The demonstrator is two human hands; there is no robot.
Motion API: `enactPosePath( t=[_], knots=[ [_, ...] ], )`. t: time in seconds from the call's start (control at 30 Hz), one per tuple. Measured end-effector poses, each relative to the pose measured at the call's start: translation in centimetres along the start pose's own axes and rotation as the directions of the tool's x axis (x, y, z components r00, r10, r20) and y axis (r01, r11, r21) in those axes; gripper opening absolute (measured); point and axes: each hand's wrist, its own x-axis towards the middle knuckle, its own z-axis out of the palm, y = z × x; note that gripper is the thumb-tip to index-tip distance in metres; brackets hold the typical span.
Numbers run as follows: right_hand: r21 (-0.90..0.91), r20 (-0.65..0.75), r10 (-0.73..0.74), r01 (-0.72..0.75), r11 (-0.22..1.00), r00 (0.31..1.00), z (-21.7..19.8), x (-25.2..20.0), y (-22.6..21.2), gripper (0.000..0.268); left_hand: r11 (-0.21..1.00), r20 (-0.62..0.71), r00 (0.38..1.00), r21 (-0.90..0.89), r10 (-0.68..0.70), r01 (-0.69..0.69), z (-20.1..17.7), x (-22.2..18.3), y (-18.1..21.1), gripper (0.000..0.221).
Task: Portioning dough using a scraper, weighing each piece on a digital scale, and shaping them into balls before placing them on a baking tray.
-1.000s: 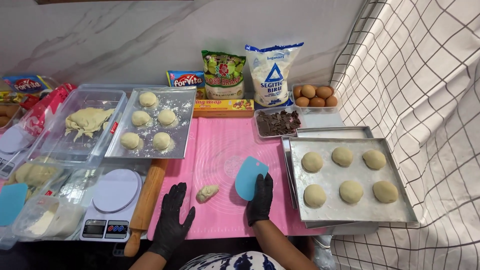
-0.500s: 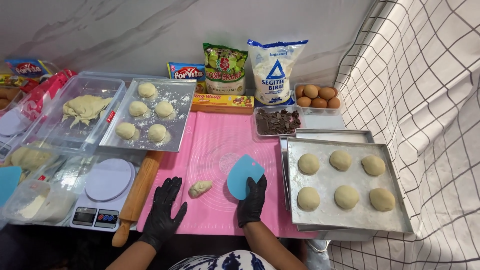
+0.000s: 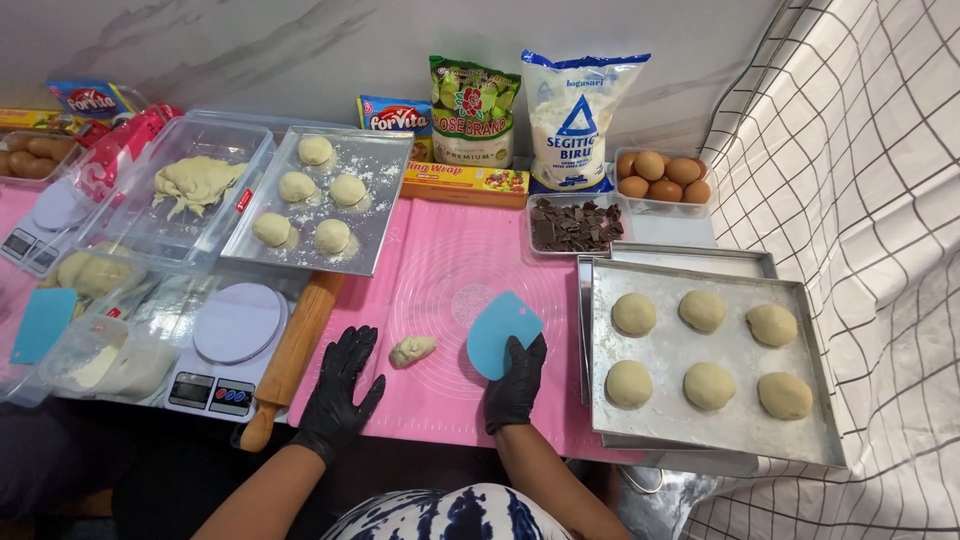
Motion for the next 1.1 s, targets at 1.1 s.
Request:
enactPosePath(
  t=[1.1],
  knots=[
    [-0.195, 0.022, -0.075, 0.078, 0.978, 0.997, 1.7, -0.7, -0.3, 0.070, 0.996, -0.013, 1.000, 0.082, -0.015, 0.016, 0.7, -0.9, -1.6, 0.069]
  ],
)
